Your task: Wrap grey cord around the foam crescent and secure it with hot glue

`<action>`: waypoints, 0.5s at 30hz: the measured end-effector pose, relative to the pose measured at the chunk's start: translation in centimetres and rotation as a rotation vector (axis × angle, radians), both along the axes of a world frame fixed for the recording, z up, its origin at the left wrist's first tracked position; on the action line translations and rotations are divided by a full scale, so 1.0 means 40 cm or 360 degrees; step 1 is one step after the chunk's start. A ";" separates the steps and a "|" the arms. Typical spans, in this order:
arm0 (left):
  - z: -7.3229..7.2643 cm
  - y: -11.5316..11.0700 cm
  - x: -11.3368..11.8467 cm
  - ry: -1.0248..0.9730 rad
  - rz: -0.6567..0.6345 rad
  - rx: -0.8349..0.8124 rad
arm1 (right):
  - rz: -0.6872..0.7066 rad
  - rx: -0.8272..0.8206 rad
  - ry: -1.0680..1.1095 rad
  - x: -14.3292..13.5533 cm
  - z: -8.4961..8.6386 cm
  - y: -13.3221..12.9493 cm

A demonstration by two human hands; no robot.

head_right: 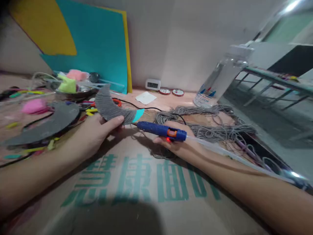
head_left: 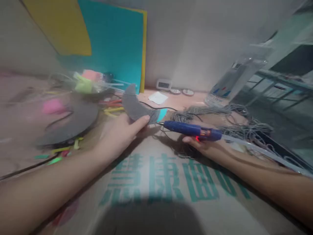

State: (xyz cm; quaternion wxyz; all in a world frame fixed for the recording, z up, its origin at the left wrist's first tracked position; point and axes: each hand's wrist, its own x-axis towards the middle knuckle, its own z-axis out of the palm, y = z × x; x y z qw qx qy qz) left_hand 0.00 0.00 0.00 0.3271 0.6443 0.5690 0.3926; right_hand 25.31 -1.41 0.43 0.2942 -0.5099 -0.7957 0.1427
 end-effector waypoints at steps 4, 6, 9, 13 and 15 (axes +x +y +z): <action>0.000 0.007 -0.005 -0.0004 -0.0008 0.0012 | -0.0042 0.0056 -0.0022 0.003 -0.006 0.006; -0.002 0.011 -0.008 0.0026 -0.0023 0.0000 | -0.0042 0.0090 -0.0051 0.005 -0.007 0.008; -0.005 0.016 -0.010 0.0054 -0.0055 -0.0020 | -0.0012 0.0121 -0.0071 0.007 -0.007 0.009; -0.006 0.018 -0.012 0.0021 -0.0052 -0.0073 | 0.0037 0.0113 -0.0041 0.008 -0.005 0.011; -0.008 0.018 -0.012 0.0013 -0.0057 -0.0082 | 0.0031 0.0099 -0.0032 0.008 -0.005 0.011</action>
